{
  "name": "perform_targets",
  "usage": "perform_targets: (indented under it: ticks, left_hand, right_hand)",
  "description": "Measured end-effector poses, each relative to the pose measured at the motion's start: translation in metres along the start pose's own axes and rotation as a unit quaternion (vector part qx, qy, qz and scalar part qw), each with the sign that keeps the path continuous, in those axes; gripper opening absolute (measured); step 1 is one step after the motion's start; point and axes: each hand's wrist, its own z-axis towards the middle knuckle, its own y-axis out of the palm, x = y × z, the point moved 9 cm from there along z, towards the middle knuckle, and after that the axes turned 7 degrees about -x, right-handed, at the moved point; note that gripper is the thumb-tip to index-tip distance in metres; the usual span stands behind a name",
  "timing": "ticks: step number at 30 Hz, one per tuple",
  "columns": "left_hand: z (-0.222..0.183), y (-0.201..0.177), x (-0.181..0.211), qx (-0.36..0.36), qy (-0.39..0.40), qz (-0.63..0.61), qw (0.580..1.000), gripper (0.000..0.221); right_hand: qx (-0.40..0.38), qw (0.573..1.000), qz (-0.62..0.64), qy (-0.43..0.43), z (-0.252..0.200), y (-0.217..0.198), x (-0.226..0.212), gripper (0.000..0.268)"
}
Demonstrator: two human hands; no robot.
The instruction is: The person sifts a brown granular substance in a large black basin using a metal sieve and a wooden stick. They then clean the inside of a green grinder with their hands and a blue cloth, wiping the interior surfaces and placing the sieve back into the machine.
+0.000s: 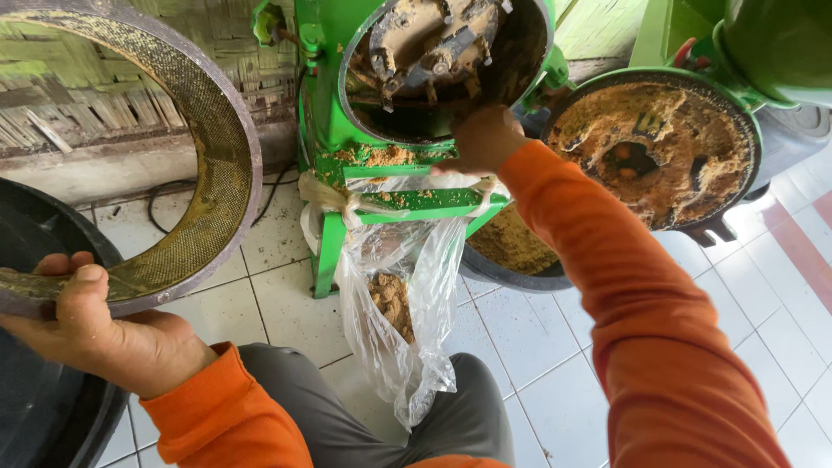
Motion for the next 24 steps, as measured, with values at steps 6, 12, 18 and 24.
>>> perform_targets:
  ticks: [6, 12, 18, 24]
  left_hand:
    - [0.004, -0.011, -0.009, 0.021, -0.015, -0.011, 1.000, 0.044]
    - [0.004, -0.021, -0.017, 0.048, -0.018, -0.040, 0.998, 0.041]
    - [0.000, -0.016, -0.008, 0.033, -0.008, -0.030, 0.999, 0.042]
    - [-0.005, -0.003, 0.008, -0.004, 0.017, -0.010, 1.000, 0.055]
  right_hand:
    - [0.141, 0.981, -0.129, 0.021, 0.004, -0.033, -0.002, 0.111]
    - [-0.035, 0.998, 0.055, -0.015, 0.006, -0.014, -0.006, 0.108]
    - [0.010, 1.000, 0.008, 0.007, 0.013, -0.026, -0.007, 0.093]
    - [-0.058, 0.985, 0.138, -0.089, 0.031, -0.012, -0.018, 0.081]
